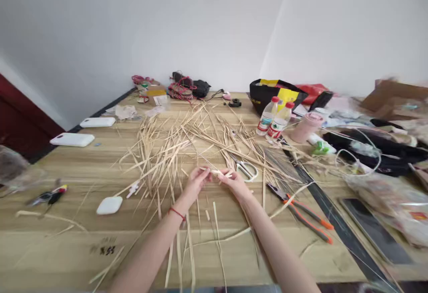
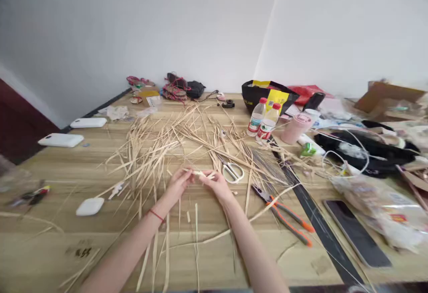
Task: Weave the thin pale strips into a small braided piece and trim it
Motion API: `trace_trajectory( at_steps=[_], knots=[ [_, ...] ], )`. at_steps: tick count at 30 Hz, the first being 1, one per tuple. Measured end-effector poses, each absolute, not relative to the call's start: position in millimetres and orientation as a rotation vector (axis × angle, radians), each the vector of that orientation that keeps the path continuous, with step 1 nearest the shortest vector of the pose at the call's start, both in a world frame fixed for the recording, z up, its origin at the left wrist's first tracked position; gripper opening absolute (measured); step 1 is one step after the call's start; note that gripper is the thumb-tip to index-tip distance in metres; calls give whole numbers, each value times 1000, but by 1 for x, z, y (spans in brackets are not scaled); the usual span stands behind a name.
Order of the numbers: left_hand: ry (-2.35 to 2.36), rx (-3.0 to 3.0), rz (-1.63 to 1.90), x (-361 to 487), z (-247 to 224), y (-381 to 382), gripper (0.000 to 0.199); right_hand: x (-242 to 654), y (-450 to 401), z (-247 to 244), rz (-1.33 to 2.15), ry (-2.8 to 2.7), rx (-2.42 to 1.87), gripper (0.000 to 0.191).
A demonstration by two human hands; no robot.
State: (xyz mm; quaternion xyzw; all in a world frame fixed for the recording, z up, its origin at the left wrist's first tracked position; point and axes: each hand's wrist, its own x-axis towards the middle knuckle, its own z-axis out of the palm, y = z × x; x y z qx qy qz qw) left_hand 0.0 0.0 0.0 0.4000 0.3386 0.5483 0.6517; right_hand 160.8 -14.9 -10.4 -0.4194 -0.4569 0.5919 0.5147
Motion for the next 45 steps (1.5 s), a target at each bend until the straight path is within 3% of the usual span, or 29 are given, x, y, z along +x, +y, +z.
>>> trace_trajectory(
  at_steps=[13, 23, 31, 45],
  knots=[
    [855, 1721, 1208, -1, 17, -12, 21, 153, -21, 4, 1278, -1278, -1009, 32],
    [1026, 1666, 1176, 1, 2, -10, 28, 152, -17, -4, 1171, -1369, -1032, 30],
    [1038, 1755, 1144, -2, 5, -9, 22, 156, -15, -14, 948, -1442, -1135, 25],
    [1127, 1746, 1206, -3, -5, -7, 19, 157, -11, -24, 907, -1442, -1201, 26]
  ],
)
